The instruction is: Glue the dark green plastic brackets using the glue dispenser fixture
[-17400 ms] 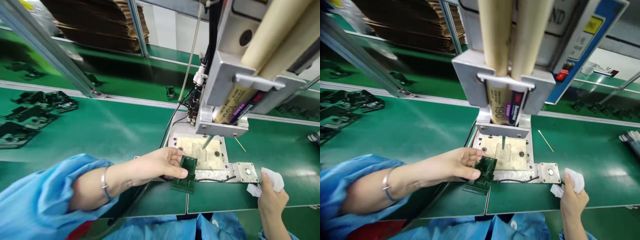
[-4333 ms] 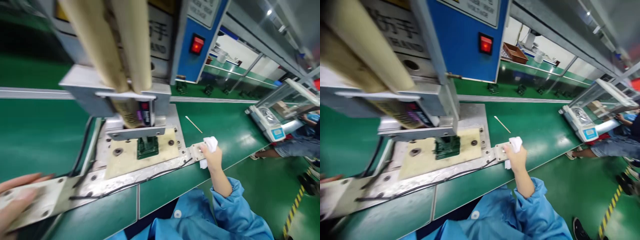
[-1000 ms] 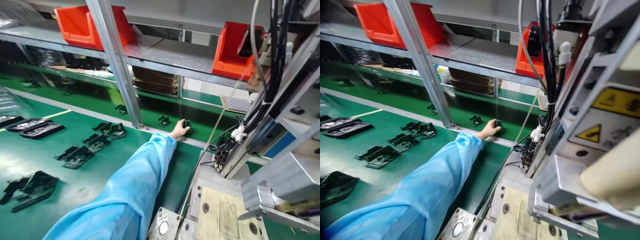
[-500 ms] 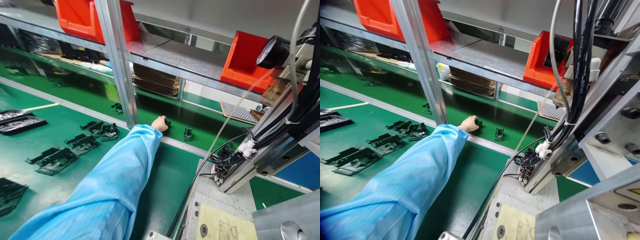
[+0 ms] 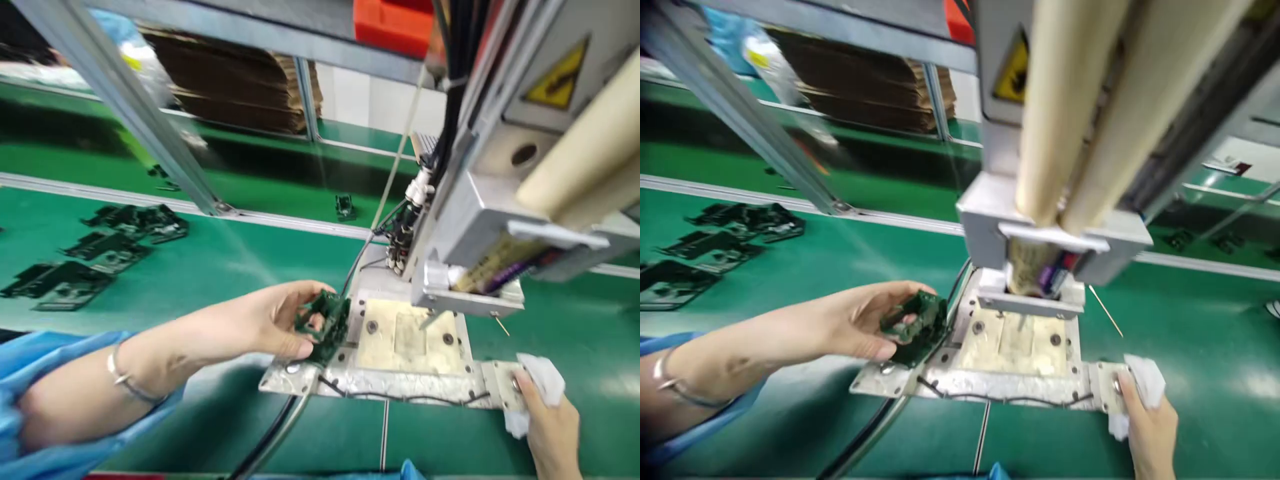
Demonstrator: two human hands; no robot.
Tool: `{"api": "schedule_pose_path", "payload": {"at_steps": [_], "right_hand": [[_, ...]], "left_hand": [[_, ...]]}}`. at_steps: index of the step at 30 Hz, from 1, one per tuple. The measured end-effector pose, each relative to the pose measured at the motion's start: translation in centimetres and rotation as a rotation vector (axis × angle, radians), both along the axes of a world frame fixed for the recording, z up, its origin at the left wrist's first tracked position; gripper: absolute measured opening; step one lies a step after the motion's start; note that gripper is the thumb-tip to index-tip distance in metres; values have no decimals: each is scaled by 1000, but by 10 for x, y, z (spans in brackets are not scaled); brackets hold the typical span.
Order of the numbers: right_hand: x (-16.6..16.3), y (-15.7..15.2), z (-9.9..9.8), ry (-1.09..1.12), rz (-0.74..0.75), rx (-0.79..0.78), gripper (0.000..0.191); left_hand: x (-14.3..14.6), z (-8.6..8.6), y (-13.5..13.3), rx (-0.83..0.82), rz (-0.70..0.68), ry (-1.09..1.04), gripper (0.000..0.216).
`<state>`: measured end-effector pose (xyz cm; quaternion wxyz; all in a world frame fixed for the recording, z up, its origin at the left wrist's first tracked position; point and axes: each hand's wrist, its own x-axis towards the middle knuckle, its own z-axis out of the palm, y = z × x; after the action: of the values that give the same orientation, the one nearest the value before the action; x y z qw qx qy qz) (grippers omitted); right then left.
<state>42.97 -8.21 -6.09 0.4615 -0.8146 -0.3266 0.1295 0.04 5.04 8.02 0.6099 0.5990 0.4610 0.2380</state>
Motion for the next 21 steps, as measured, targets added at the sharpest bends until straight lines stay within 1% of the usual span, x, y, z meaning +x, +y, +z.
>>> {"api": "schedule_pose_path", "payload": {"at_steps": [1, 3, 4, 6, 8, 11, 13, 15, 18, 21], "right_hand": [[1, -2, -2, 31, -15, -9, 60], [2, 0, -5, 80, -3, 21, 65], [2, 1, -6, 97, 12, 46, 65], [1, 4, -7, 134, 23, 70, 66], [1, 4, -8, 168, 19, 79, 66], [1, 3, -10, 196, 40, 97, 64], [1, 3, -10, 207, 59, 111, 63], [0, 3, -10, 212, 62, 119, 62], [-3, 4, -8, 220, 60, 120, 60], [-4, 4, -7, 221, 73, 135, 58]], "left_hand": [[10, -2, -13, -92, -41, -28, 50], [33, -9, -29, -281, -136, -82, 48], [44, -13, -33, -324, -142, -100, 47], [65, -21, -34, -380, -142, -111, 46], [83, -28, -30, -415, -123, -108, 47], [103, -32, -18, -416, -111, -131, 47], [111, -34, -10, -376, -133, -163, 44], [116, -36, -3, -293, -172, -151, 43], [119, -42, 3, -73, -175, -43, 47], [120, -49, 3, 203, -156, 125, 52]]}}
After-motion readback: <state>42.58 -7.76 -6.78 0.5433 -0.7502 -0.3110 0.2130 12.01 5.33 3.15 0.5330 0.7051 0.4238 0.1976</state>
